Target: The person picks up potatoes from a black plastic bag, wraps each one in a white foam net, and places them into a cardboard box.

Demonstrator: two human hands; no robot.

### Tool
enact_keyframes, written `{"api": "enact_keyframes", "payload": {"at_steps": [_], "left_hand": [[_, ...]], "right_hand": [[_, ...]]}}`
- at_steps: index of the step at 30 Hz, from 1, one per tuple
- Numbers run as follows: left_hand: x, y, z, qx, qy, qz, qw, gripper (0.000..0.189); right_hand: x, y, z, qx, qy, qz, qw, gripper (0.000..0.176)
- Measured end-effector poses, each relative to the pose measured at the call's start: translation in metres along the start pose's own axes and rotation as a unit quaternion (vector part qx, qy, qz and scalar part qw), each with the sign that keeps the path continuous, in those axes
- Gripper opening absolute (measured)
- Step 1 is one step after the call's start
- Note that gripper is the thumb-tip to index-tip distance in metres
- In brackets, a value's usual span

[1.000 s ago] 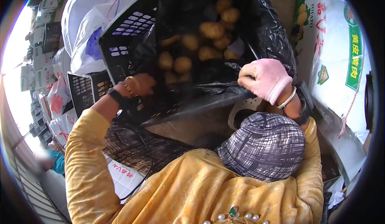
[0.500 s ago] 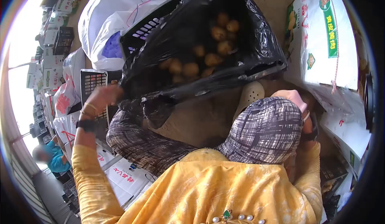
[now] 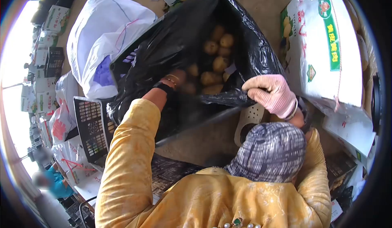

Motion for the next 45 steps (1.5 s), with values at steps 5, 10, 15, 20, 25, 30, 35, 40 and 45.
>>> {"api": "enact_keyframes", "payload": {"at_steps": [5,10,15,20,25,30,35,40,45], "left_hand": [[-0.044,-0.012,0.047,0.099,-0.053,-0.066,0.992,0.036],[-0.081,0.046,0.074,0.180,-0.075,-0.053,0.979,0.037],[-0.057,0.025,0.053,0.283,0.001,-0.087,0.955,0.037],[-0.049,-0.048,-0.017,-0.018,-0.315,-0.321,0.893,0.044],[0.011,-0.133,-0.047,0.074,-0.044,-0.866,0.493,0.075],[0.113,-0.232,-0.063,0.164,0.105,-0.838,0.509,0.109],[0.101,-0.224,0.005,0.178,0.069,-0.832,0.521,0.050],[0.150,-0.066,0.104,0.158,0.060,-0.185,0.968,0.017],[0.190,-0.002,0.121,0.262,-0.001,0.036,0.964,0.015]], "right_hand": [[0.046,-0.001,0.008,0.023,0.134,0.030,0.990,0.011],[0.027,-0.007,0.027,0.013,0.010,-0.056,0.998,0.013],[0.030,-0.012,0.023,-0.011,0.054,0.001,0.998,0.011],[0.046,-0.014,0.012,0.027,0.092,0.083,0.992,0.014],[0.043,0.001,0.023,-0.008,0.179,0.278,0.944,0.044],[0.015,0.032,0.037,-0.037,0.193,0.534,0.822,0.080],[0.039,-0.012,0.016,0.058,0.181,0.631,0.753,0.088],[0.030,-0.036,0.016,0.086,0.173,0.694,0.693,0.115],[0.042,-0.024,0.026,-0.113,0.096,0.769,0.622,0.110]]}}
Point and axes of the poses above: each hand's wrist, its own z-axis towards the middle knuckle, its own y-axis out of the palm, x = y × z, the point moved 9 cm from there along z, towards the middle knuckle, and after that the axes turned 10 degrees about x, right-handed, at the moved point
